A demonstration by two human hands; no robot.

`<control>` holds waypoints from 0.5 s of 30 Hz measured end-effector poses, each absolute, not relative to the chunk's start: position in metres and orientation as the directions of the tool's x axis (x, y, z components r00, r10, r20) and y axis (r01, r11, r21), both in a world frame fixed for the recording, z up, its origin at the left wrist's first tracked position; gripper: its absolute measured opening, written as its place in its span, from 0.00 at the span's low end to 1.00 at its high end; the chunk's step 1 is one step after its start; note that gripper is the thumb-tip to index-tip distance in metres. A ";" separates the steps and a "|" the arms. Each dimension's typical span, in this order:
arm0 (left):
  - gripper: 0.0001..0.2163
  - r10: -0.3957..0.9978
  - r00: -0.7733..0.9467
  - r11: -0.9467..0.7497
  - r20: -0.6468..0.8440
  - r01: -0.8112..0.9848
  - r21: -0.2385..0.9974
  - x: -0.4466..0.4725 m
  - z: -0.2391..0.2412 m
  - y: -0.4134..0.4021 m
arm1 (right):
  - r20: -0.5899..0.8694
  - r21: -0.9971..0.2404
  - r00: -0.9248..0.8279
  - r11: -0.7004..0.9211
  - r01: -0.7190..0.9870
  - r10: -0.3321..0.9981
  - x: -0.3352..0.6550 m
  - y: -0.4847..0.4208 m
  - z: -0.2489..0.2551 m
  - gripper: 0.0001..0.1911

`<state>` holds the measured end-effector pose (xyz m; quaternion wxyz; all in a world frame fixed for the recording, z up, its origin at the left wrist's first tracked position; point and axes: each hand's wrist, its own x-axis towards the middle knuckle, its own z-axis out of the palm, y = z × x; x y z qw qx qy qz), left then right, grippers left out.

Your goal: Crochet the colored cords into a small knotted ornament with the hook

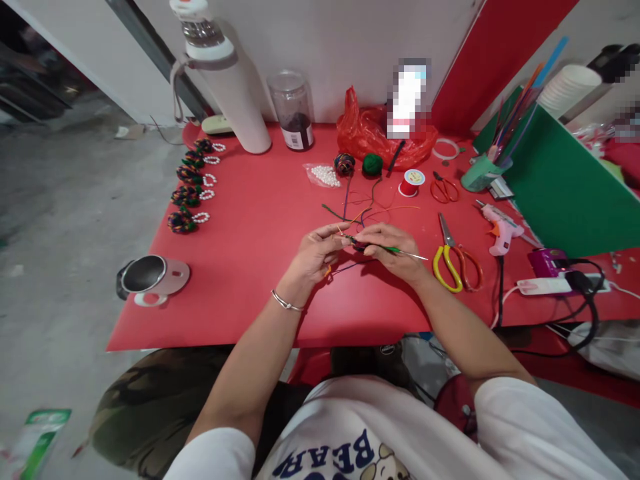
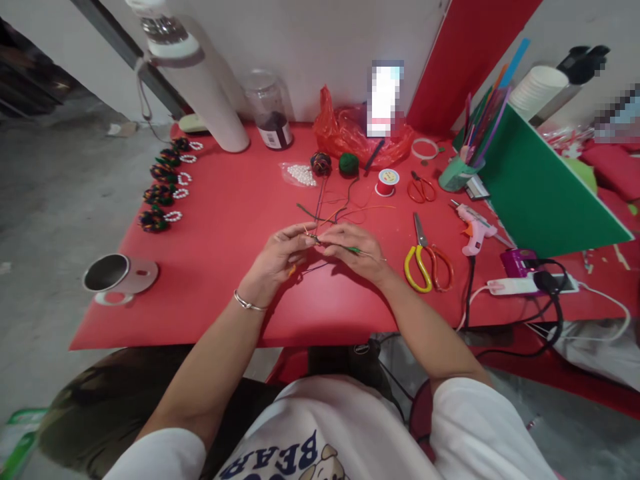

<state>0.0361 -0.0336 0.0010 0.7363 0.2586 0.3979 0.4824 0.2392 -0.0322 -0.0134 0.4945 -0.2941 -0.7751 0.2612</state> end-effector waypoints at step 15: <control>0.14 0.907 0.253 0.418 -0.336 -0.457 0.785 0.027 0.006 -0.030 | 0.504 -0.797 -0.351 0.581 0.163 0.789 0.251 -0.034 -0.006 0.12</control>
